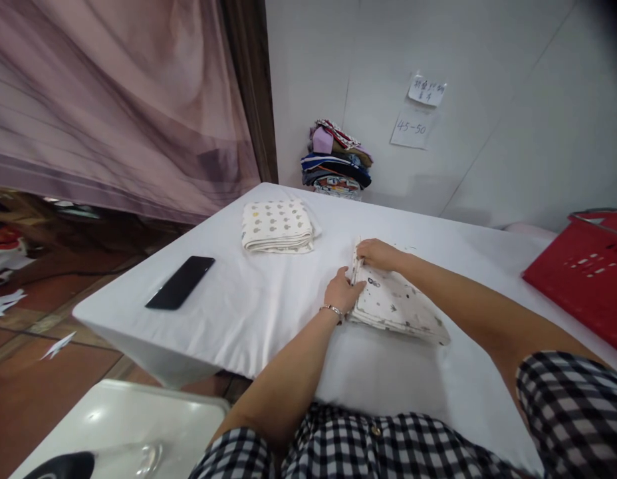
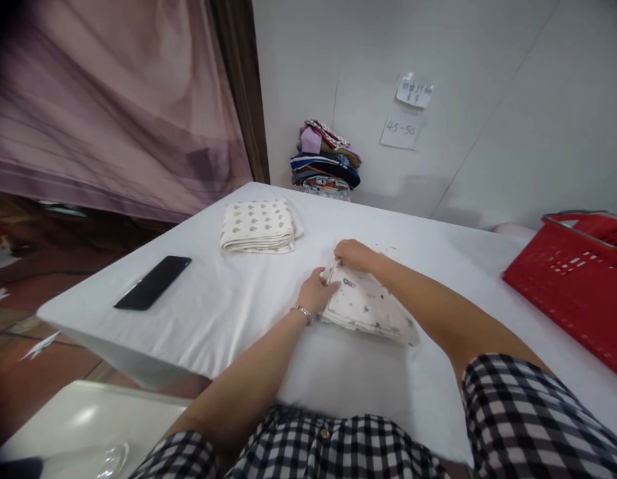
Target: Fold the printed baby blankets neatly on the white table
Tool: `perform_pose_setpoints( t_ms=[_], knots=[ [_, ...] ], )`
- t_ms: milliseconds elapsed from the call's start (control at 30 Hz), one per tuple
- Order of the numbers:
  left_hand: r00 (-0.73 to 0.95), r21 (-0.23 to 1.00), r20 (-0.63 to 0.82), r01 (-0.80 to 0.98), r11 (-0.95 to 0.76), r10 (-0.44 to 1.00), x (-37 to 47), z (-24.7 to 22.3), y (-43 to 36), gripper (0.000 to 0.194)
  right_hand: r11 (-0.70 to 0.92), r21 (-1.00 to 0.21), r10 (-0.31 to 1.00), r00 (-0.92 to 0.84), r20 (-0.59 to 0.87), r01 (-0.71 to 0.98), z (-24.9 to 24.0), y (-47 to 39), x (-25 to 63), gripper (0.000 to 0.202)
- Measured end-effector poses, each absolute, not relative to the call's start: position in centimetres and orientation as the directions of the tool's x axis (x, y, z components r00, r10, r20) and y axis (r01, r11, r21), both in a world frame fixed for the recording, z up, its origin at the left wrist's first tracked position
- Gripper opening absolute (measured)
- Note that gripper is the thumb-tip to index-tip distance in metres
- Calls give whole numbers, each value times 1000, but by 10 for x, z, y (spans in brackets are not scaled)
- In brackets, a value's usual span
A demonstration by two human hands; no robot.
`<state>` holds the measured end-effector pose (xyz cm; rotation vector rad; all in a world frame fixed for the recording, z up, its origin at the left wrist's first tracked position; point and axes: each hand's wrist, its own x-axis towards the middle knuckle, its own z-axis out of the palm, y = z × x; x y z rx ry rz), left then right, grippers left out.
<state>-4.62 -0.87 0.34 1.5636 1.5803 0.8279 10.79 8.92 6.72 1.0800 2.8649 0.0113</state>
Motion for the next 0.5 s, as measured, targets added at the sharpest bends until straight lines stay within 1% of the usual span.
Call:
perform_pose_setpoints(
  t_ms=[100,267,400,500],
  knots=[
    [25,852,-77,521,53,997,-46,5,-9,66,720,19,691,-715,-105,694,65,88,103,14],
    [32,855,-87,516,58,996,-46,5,-8,62,735,32,676,-729,-110,677,61,90,102,34],
    [38,849,-85,526,53,996,-45,4,-7,57,765,88,640,-737,-217,638,65,94,97,30],
    [48,840,-76,540,39,996,-45,3,-7,49,773,102,628,-733,-262,626,68,97,90,27]
  ],
)
